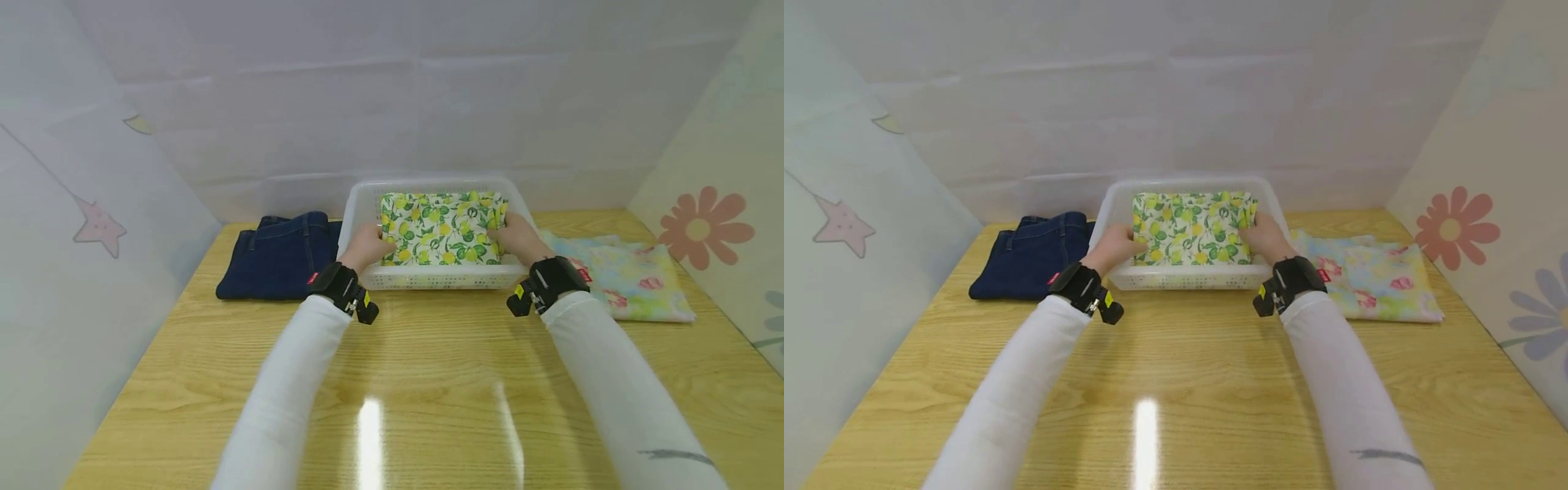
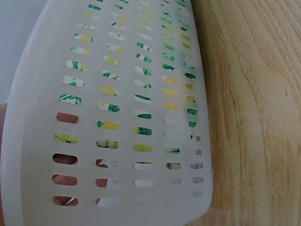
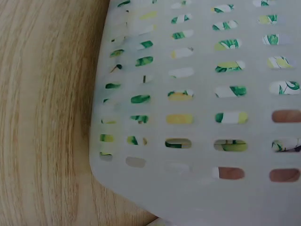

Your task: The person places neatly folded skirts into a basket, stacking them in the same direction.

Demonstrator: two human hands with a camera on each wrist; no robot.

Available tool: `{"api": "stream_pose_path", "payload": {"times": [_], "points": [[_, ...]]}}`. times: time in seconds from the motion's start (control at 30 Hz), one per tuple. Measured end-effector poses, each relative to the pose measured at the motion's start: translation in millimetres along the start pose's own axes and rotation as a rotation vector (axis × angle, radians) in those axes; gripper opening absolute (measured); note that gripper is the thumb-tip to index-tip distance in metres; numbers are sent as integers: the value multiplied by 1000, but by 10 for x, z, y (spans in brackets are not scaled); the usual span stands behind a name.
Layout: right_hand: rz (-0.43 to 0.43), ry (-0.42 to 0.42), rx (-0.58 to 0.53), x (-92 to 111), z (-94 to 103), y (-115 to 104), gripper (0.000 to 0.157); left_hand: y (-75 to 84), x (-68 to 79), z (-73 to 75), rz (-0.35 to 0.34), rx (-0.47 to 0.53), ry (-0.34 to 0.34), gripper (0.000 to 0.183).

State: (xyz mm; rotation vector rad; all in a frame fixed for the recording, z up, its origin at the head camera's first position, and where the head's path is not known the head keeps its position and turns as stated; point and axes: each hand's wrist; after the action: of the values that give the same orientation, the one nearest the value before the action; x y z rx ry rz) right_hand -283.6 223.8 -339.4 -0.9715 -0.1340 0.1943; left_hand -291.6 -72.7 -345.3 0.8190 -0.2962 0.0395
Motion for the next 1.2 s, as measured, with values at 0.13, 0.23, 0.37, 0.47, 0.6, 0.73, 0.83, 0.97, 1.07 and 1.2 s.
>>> {"api": "stream_pose_path", "payload": {"times": [0.13, 0.23, 0.37, 0.47, 0.6, 0.73, 0.83, 0.97, 1.07, 1.2], "points": [[16, -61, 18, -30, 19, 52, 61, 15, -38, -25, 7, -34, -2, 41], [41, -143, 42, -36, 14, 92, 63, 15, -55, -40, -19, -46, -30, 40], [47, -234, 45, -31, -13, 107, 63, 27, -57, -50, -14, -107, -79, 33], [31, -250, 29, -32, -21, 91, 71, 42, -40, -47, 6, -186, -91, 21], [28, -255, 35, -40, -25, 68, 78, 52, -21, -38, 1, -257, -99, 48], [-9, -332, 81, -19, -16, 48, 69, 70, -5, -40, -1, -330, -144, 38], [-59, -394, 73, 6, -2, 39, 70, 89, 18, -43, 43, -365, -193, 42], [-105, -446, 59, 47, 10, 22, 72, 105, 38, -41, 101, -383, -227, 50], [-127, -485, 109, 78, 24, 17, 71, 109, 34, -37, 111, -409, -254, 53], [-112, -505, 189, 71, 24, 9, 69, 115, 44, -8, 116, -474, -309, 57]]}}
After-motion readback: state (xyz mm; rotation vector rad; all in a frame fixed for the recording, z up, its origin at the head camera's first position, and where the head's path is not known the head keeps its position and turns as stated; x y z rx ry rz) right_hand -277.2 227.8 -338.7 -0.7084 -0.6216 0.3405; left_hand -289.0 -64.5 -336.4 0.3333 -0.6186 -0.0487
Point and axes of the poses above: each hand's wrist, its own x-axis away from the middle knuckle, its own z-axis out of the back of the hand, y = z × x, and after that the axes turned 14 degrees about z, right-handed
